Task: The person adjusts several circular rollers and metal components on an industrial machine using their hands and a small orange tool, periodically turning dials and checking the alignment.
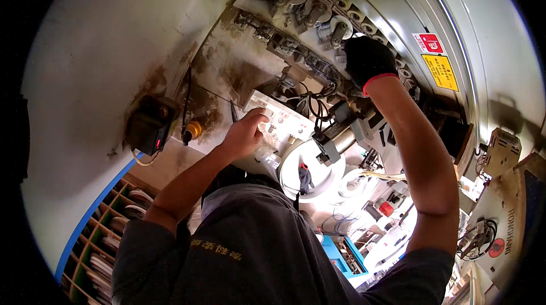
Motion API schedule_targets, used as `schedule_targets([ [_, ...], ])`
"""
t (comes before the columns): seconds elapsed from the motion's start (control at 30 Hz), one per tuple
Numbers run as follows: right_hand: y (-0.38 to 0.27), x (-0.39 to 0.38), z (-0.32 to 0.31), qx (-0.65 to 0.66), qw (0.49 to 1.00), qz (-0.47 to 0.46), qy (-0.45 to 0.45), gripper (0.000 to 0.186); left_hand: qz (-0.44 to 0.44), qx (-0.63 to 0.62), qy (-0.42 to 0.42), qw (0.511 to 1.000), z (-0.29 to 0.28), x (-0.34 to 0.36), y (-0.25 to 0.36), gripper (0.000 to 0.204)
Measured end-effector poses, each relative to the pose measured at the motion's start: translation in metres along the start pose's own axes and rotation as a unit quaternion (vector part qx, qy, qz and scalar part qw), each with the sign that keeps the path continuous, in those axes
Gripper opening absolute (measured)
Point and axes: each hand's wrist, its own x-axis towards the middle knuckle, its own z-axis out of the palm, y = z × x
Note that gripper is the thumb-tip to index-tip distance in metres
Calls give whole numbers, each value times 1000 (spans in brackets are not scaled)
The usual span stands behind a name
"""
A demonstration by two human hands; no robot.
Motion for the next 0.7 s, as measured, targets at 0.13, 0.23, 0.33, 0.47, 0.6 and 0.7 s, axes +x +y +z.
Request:
schedule_targets([
  [0.13, 4, 6, 6, 6, 1000, 9, -22, 20, 39, -13, 15, 999, 1, 8, 6, 33],
  [0.23, 9, 13, 10, 23, 999, 0, -33, 21, 32, -11, 5, 999, -2, 8, 9, 33],
  [0.33, 16, 23, 23, 13, 999, -22, -31, 21, 16, -18, 10, 1000, 2, 6, 1, 33],
  [0.47, 40, 34, 27, -24, 993, -110, -47, 19, 10, -5, 7, 1000, 5, 2, -7, 34],
  [0.6, 53, 32, 22, -62, 983, -164, -54, 17, 11, -12, 8, 1000, 6, 0, -8, 34],
  [0.7, 51, 25, 30, -62, 983, -171, -4, 22, 3, -21, 1, 1000, 10, -4, -9, 34],
])
